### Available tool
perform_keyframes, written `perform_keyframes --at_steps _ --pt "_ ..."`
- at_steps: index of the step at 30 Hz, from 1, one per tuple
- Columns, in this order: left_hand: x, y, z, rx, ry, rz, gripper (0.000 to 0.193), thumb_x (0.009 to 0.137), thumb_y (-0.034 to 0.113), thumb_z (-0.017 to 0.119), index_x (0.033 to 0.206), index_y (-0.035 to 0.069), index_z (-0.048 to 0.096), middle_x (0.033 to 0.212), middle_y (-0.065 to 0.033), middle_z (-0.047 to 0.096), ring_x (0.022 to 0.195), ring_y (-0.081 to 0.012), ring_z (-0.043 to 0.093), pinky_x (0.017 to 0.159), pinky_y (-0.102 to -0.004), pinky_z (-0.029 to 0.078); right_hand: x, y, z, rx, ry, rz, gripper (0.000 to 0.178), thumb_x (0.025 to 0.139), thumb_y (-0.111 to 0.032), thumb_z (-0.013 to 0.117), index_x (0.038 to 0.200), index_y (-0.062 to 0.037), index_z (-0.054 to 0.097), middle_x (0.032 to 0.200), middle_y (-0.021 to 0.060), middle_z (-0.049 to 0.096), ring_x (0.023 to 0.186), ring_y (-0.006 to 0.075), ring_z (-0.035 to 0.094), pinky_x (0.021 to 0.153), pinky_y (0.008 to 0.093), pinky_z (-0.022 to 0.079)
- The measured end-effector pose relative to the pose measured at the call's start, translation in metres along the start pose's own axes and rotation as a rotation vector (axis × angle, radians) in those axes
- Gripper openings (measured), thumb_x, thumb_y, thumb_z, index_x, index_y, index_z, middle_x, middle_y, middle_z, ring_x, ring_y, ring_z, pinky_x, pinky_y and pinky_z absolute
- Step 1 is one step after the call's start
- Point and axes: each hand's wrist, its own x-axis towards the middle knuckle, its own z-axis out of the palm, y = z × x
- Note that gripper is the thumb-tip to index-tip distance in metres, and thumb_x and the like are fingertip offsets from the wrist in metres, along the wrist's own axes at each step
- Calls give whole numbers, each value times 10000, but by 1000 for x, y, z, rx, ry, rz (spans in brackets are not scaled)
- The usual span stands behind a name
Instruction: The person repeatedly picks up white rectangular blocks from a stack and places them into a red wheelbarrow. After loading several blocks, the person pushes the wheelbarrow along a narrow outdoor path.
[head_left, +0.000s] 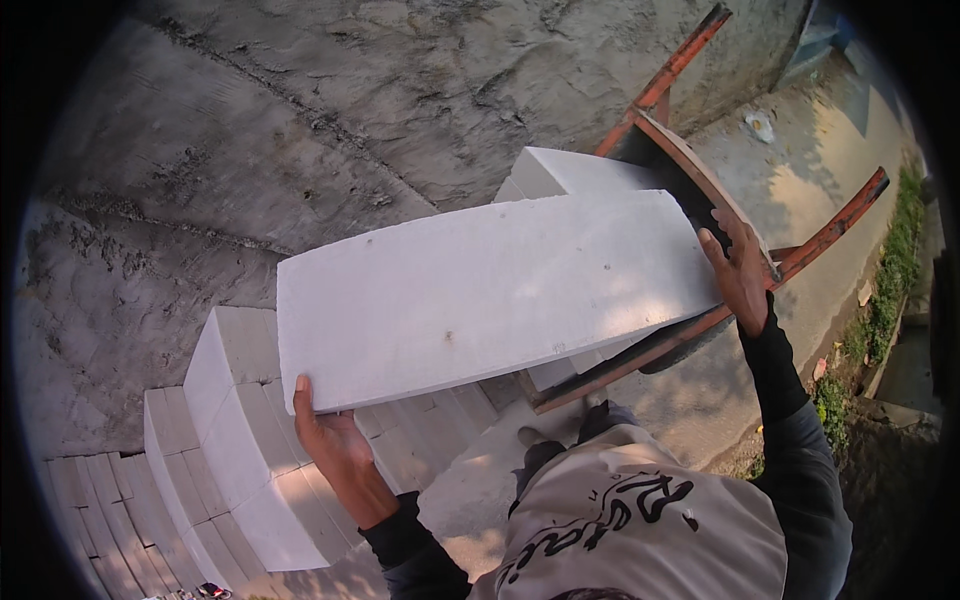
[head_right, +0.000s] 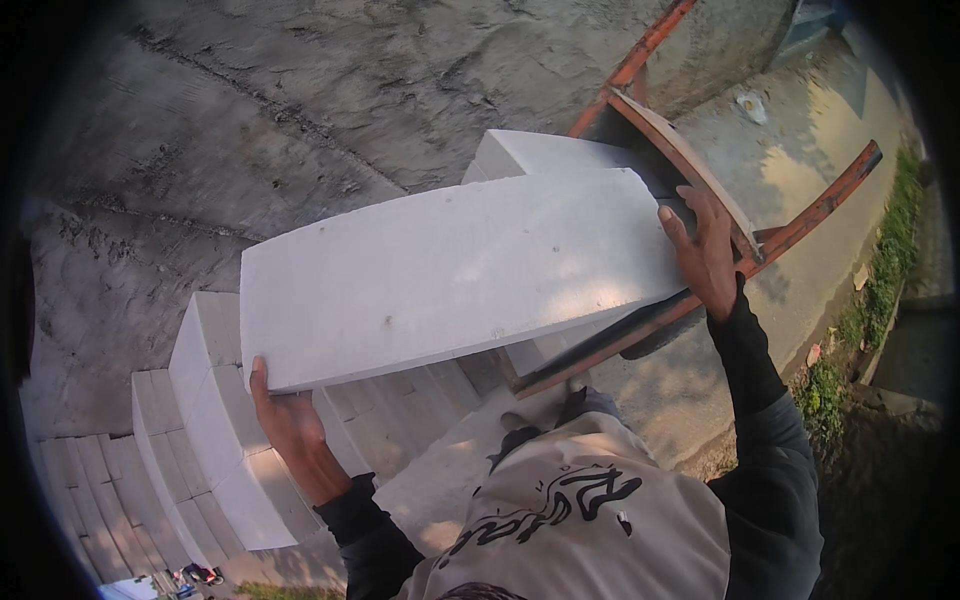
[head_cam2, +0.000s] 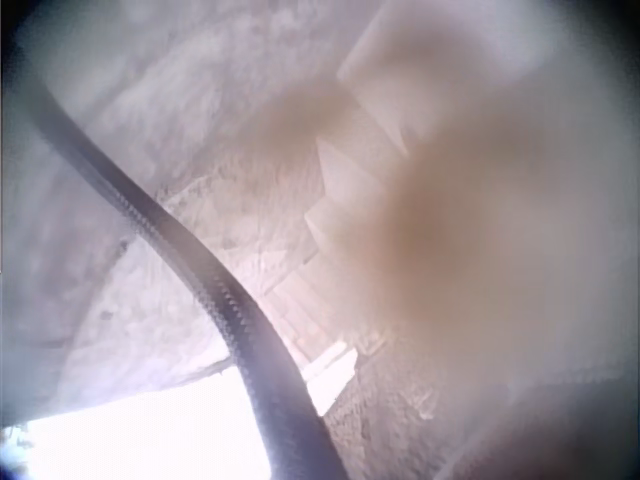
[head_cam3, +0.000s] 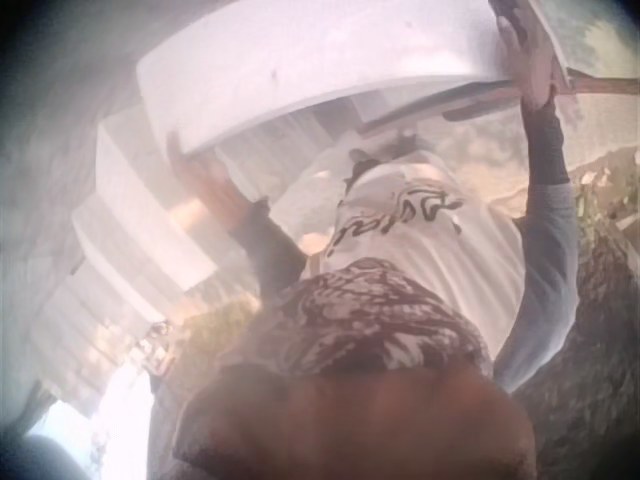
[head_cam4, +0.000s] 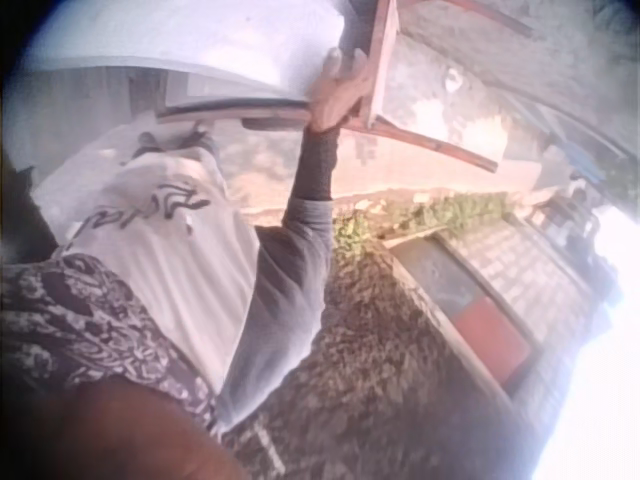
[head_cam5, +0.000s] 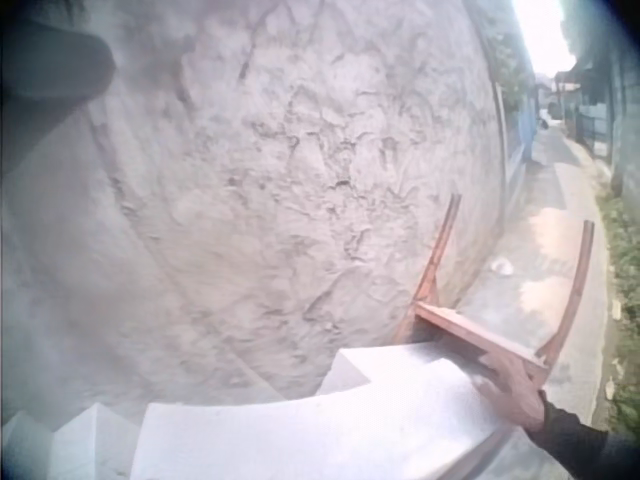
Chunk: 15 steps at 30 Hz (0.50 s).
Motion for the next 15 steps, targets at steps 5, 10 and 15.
perform_keyframes --at_steps 5,10,15 --pt "-26 -2 25 -17 108 166 639 976 356 681 1386 -98 500 1405 -181 529 1323 -272 501 1111 -425 417 -109 -53 27 -124 33 10 563 1080 -466 478 1449 -41 498 1480 242 397 1417 434 282 1191 581 218" --pt "-61 8 31 77 75 244 665 994 410 657 1386 -100 488 1412 -185 504 1322 -284 476 1136 -411 384 -106 -18 84 -49 179 -48 591 1093 -482 400 1519 -72 431 1599 245 302 1521 481 141 1238 593 92" --pt "-113 -10 52 162 -38 294 707 965 360 741 1400 -108 438 1346 -203 517 1300 -274 508 1139 -403 407 -63 39 79 21 41 -41 552 1108 -425 375 1523 -64 420 1617 256 293 1547 463 131 1258 570 63"
